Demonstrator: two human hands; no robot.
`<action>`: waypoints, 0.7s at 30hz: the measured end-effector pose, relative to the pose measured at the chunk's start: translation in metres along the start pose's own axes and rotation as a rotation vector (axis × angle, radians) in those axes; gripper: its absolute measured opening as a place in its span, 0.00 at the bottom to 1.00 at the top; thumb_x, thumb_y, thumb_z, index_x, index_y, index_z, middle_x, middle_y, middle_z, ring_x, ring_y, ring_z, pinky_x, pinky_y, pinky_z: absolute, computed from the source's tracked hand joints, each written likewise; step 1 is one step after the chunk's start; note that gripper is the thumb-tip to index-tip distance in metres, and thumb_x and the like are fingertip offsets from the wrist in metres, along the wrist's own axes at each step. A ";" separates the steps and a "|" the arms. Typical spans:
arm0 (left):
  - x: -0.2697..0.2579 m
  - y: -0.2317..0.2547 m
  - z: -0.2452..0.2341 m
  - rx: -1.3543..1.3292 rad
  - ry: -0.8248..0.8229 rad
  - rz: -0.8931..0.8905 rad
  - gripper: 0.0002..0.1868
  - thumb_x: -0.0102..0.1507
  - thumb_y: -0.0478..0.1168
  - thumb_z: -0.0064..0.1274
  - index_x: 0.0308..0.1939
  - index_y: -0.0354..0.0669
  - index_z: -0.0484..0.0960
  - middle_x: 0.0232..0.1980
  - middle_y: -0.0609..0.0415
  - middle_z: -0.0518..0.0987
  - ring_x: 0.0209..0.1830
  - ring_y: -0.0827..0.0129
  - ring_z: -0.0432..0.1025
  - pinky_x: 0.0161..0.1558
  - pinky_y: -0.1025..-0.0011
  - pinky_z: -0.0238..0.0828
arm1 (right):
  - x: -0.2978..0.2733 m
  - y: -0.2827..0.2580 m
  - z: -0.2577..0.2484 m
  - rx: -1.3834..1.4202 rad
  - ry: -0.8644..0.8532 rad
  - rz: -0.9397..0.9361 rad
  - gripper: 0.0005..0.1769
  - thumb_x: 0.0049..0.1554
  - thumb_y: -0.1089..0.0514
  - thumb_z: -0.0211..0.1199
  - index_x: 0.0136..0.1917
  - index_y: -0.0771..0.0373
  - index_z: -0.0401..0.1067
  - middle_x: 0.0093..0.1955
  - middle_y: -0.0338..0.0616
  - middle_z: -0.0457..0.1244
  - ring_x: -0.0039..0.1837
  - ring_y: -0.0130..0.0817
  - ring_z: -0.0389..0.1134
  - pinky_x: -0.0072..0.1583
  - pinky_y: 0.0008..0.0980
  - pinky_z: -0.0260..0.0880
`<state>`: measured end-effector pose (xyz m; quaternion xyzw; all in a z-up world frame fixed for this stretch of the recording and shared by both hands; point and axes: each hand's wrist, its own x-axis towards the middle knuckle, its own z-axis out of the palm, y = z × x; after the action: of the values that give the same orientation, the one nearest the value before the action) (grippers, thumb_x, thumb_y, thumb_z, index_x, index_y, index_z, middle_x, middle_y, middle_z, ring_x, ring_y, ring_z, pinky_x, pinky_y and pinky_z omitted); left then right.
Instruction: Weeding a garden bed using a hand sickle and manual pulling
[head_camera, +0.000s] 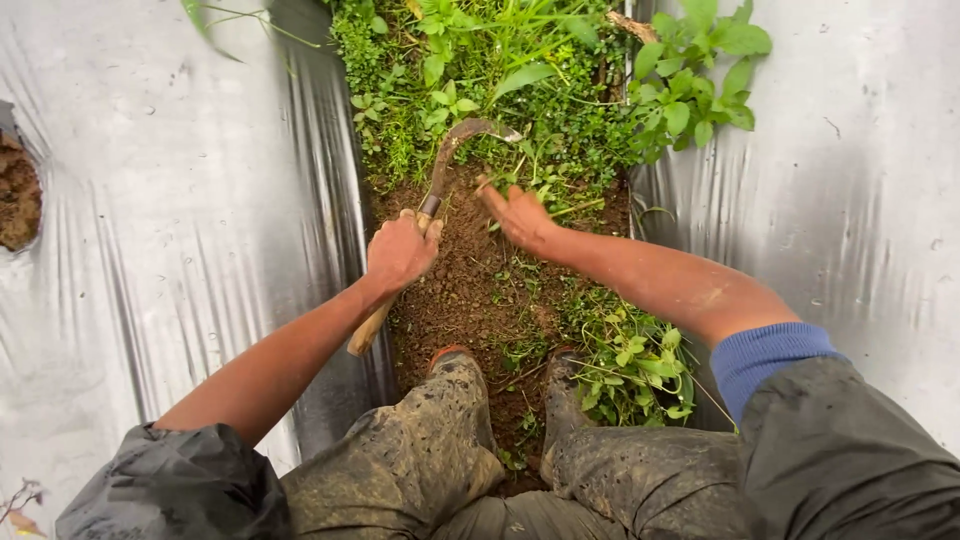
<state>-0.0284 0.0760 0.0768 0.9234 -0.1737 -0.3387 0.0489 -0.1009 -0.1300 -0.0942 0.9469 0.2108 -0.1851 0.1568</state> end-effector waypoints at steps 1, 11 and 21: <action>-0.003 -0.002 0.000 0.008 0.001 -0.007 0.33 0.71 0.61 0.38 0.49 0.28 0.74 0.42 0.28 0.80 0.48 0.30 0.79 0.47 0.43 0.78 | 0.003 0.007 0.000 -0.032 -0.012 0.034 0.37 0.66 0.64 0.48 0.85 0.65 0.43 0.75 0.56 0.53 0.47 0.27 0.65 0.37 0.22 0.67; -0.005 -0.013 0.005 0.028 -0.001 -0.009 0.32 0.70 0.61 0.38 0.49 0.29 0.74 0.42 0.28 0.80 0.48 0.30 0.78 0.47 0.42 0.78 | 0.017 0.017 0.096 -0.253 0.358 0.211 0.12 0.68 0.54 0.48 0.45 0.55 0.69 0.37 0.38 0.62 0.38 0.28 0.64 0.39 0.25 0.69; -0.006 -0.001 0.008 0.281 -0.059 0.083 0.30 0.72 0.58 0.33 0.50 0.32 0.74 0.40 0.35 0.81 0.46 0.37 0.81 0.46 0.46 0.79 | 0.001 0.029 0.103 0.147 0.323 0.269 0.17 0.68 0.47 0.44 0.40 0.52 0.64 0.37 0.38 0.63 0.39 0.29 0.65 0.41 0.23 0.64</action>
<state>-0.0372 0.0794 0.0743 0.9028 -0.2587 -0.3358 -0.0722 -0.1160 -0.1933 -0.1792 0.9928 0.0908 -0.0233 0.0750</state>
